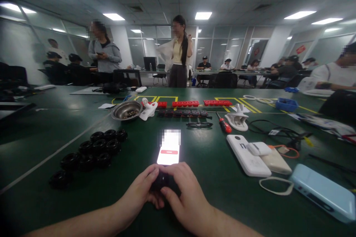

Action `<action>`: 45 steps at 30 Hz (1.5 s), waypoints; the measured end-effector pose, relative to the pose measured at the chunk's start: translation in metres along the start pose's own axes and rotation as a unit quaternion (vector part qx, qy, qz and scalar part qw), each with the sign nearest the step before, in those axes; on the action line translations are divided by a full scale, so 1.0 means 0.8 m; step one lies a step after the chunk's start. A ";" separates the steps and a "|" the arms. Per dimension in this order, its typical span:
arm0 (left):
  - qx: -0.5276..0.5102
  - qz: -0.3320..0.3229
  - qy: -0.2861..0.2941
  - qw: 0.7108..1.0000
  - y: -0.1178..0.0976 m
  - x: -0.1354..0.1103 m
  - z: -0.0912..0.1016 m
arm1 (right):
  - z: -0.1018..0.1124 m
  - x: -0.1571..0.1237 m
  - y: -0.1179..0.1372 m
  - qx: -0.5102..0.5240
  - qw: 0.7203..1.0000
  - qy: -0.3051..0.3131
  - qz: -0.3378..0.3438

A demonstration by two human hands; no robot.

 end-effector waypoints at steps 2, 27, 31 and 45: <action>-0.001 -0.004 -0.003 1.000 0.001 0.000 0.000 | 0.000 -0.001 0.001 0.003 1.000 -0.004 0.000; 0.014 -0.008 0.005 1.000 -0.001 -0.001 0.000 | -0.002 -0.003 -0.002 -0.019 0.999 -0.019 -0.035; 0.011 -0.004 0.004 1.000 -0.002 0.000 0.000 | -0.002 -0.001 0.002 -0.008 1.000 -0.011 -0.002; 0.000 0.003 0.003 1.000 -0.001 0.003 0.000 | -0.004 -0.003 -0.004 -0.005 1.000 -0.014 -0.015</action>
Point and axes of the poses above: each hand's wrist, its own x-axis towards the middle knuckle, its own z-axis out of the back of the hand, y = z × x, the point moved 1 cm from there along x, towards the middle knuckle, and after that the axes turned 6 degrees about -y, right-handed, at the moved point
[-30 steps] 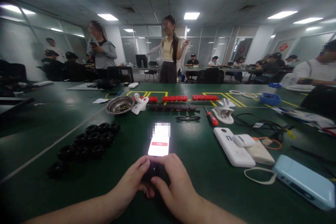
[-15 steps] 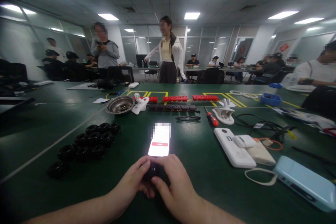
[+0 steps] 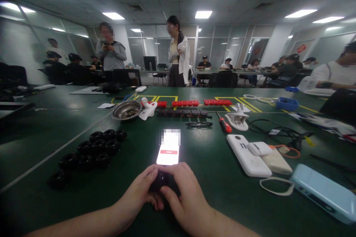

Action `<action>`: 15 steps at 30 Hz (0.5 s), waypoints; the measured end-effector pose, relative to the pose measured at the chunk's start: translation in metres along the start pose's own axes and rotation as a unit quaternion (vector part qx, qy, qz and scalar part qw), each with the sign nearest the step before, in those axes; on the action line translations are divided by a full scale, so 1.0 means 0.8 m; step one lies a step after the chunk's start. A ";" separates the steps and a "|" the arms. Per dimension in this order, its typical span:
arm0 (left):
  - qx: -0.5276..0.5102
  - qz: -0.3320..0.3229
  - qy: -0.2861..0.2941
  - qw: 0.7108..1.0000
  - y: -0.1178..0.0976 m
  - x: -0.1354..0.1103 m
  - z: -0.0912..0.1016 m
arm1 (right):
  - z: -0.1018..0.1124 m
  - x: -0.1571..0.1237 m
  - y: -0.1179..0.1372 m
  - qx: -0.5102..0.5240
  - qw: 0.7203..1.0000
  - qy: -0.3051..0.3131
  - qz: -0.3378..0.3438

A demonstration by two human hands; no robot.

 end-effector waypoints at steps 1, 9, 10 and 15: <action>-0.002 0.000 -0.001 1.000 -0.001 -0.001 0.000 | 0.000 0.000 0.001 0.004 1.000 0.002 0.008; 0.014 -0.017 -0.004 1.000 -0.001 -0.004 -0.002 | 0.003 0.000 0.003 -0.004 1.000 -0.024 -0.006; 0.015 -0.015 -0.003 1.000 0.000 -0.004 -0.002 | 0.002 0.001 0.002 -0.008 1.000 -0.021 -0.010; 0.011 -0.004 0.003 1.000 -0.001 -0.002 -0.001 | 0.001 0.001 0.000 -0.002 1.000 0.005 0.007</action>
Point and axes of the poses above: each hand's wrist, its own x-axis towards the middle knuckle, its own z-axis out of the back of the hand, y = z × x, the point moved 1 cm from there along x, towards the middle knuckle, and after that the axes turned 6 degrees about -y, right-handed, at the moved point
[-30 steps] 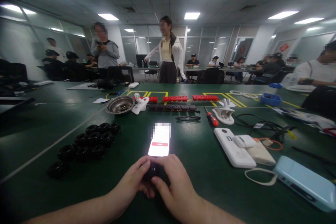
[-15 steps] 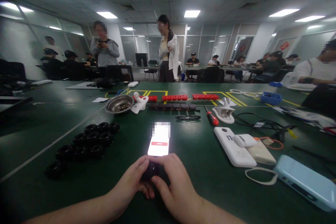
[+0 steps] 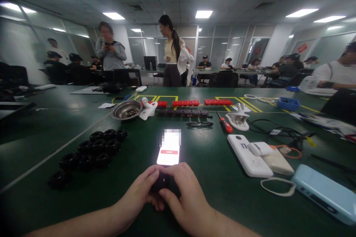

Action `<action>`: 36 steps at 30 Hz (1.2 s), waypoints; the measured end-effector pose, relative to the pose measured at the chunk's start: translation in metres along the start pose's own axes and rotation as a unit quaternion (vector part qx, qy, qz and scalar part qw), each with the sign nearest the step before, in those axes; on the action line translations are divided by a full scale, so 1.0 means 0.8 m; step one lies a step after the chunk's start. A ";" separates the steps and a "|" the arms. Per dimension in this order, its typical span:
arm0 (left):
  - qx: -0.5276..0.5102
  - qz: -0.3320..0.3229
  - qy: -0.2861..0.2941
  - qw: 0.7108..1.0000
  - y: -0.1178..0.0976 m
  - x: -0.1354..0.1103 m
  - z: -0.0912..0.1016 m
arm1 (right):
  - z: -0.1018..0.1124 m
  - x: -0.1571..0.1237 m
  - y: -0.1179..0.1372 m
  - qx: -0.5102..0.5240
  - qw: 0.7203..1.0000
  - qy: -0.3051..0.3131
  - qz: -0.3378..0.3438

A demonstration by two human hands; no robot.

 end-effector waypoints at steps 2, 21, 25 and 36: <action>-0.006 -0.001 0.002 1.000 0.000 0.000 0.000 | 0.000 0.000 0.002 0.007 1.000 0.004 0.011; 0.001 0.000 0.005 1.000 0.001 0.001 0.001 | 0.000 0.000 0.001 0.006 1.000 0.000 -0.008; -0.001 -0.002 0.009 1.000 0.004 0.002 0.003 | 0.000 0.000 0.003 0.003 1.000 0.002 -0.010; 0.008 -0.006 0.002 1.000 -0.002 -0.003 0.000 | 0.002 -0.001 0.005 0.000 1.000 -0.020 -0.010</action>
Point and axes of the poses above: each hand's wrist, its own x-axis towards the middle knuckle, its own z-axis out of the back of the hand, y = z × x, the point moved 1 cm from there along x, towards the middle knuckle, and after that the axes turned 6 degrees about -y, right-handed, at the moved point
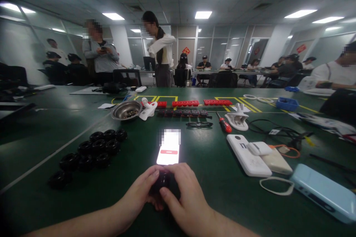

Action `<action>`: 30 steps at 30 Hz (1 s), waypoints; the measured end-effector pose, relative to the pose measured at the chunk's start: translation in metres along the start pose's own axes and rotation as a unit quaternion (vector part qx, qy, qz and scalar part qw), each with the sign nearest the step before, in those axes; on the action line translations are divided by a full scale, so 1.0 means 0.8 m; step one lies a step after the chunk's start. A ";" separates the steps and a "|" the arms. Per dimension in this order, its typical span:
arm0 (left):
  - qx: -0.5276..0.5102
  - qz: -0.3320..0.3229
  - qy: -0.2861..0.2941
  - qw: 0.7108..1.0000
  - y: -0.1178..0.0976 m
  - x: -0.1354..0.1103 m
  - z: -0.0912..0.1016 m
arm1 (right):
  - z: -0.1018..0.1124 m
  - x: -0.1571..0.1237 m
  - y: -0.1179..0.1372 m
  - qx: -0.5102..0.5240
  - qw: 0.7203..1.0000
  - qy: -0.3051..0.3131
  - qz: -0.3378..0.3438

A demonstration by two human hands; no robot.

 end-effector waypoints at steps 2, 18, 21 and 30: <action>0.002 -0.002 -0.003 1.000 0.000 -0.001 -0.001 | 0.000 0.000 -0.002 -0.012 1.000 -0.008 -0.007; 0.003 -0.003 -0.019 1.000 -0.001 -0.002 -0.001 | 0.001 0.000 -0.001 -0.010 1.000 0.011 -0.006; 0.003 0.004 -0.016 1.000 0.000 0.000 -0.002 | -0.001 0.002 -0.001 -0.007 1.000 0.025 -0.001; -0.004 0.006 -0.020 1.000 -0.002 -0.001 -0.002 | -0.003 0.000 0.001 -0.001 0.999 0.039 0.011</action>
Point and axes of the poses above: each hand's wrist, its own x-axis towards the middle knuckle, its own z-axis out of the back of the hand, y = z × x, the point moved 1 cm from there along x, towards the middle knuckle, and after that the axes turned 6 degrees about -y, right-handed, at the moved point
